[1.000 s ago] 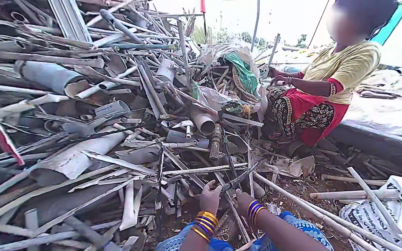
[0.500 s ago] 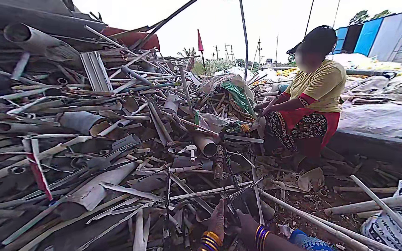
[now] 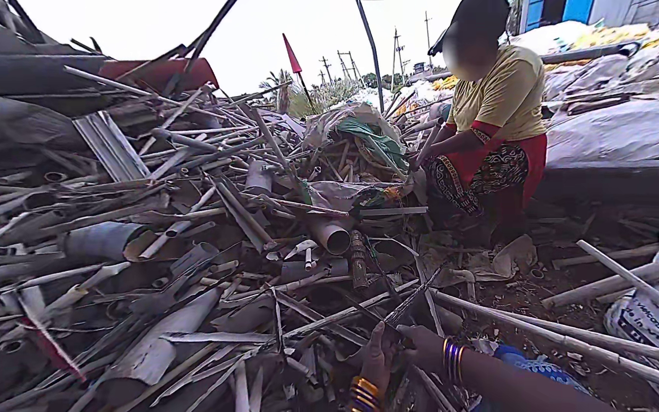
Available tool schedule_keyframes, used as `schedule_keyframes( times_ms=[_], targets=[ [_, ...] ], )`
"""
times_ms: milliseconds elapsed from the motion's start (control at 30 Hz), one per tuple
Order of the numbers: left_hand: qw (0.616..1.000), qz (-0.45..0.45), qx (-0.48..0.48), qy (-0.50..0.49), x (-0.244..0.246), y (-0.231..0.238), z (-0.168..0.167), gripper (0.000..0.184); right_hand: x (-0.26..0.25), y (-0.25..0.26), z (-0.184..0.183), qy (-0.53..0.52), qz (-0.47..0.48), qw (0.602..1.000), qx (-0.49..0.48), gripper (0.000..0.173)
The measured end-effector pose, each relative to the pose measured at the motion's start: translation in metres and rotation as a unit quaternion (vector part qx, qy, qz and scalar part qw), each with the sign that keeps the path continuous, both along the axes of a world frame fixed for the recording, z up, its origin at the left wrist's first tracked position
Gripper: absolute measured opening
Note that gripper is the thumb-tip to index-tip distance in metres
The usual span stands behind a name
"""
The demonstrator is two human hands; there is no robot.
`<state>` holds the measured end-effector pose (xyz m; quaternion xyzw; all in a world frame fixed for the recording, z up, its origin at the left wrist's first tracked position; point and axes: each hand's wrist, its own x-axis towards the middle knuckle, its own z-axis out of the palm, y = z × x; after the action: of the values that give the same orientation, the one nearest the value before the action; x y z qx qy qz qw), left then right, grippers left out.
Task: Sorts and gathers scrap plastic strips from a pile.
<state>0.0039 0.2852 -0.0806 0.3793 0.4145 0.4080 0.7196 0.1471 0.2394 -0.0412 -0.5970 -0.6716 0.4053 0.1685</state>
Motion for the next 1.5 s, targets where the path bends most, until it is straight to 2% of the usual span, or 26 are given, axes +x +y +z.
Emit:
schedule_keyframes(
  times_ms=[200,400,633,867,1100,1200,1300,1367,1433,1500],
  targets=[
    [0.999,-0.010,-0.001,-0.032,0.001,0.001,0.003,0.046,-0.001,0.008,-0.003,0.028,0.017,0.999,0.015,0.038],
    [0.996,-0.009,-0.085,-0.013,-0.005,0.006,0.015,0.067,-0.004,0.013,-0.008,0.029,0.036,0.999,0.008,0.048],
    [0.996,0.034,-0.071,0.049,0.000,0.006,0.010,0.062,-0.007,0.006,-0.012,0.079,0.033,0.996,-0.005,0.049],
    [0.994,0.012,-0.050,0.093,0.002,0.003,0.009,0.066,-0.012,0.002,-0.009,0.036,0.001,0.999,-0.013,0.047],
    [0.993,0.016,-0.079,0.087,0.003,0.004,0.009,0.067,-0.011,0.008,-0.014,0.021,0.024,0.999,-0.002,0.047],
    [0.995,0.013,-0.050,0.085,0.002,0.002,0.007,0.060,-0.007,0.017,-0.019,0.026,-0.020,0.999,-0.035,0.048],
    [0.997,0.000,-0.012,0.071,0.004,-0.004,0.004,0.056,0.011,0.034,-0.029,-0.074,-0.122,0.979,-0.143,0.054],
    [0.997,0.009,-0.014,0.069,0.007,-0.008,0.002,0.057,0.013,0.032,-0.034,-0.086,-0.149,0.970,-0.170,0.053],
    [0.998,0.023,-0.014,0.063,0.005,-0.011,0.008,0.059,-0.004,0.022,-0.022,-0.050,-0.131,0.980,-0.142,0.052],
    [0.996,0.049,-0.019,0.068,0.005,-0.004,0.016,0.060,-0.024,0.009,-0.002,0.012,-0.081,0.994,-0.067,0.052]
  ],
)
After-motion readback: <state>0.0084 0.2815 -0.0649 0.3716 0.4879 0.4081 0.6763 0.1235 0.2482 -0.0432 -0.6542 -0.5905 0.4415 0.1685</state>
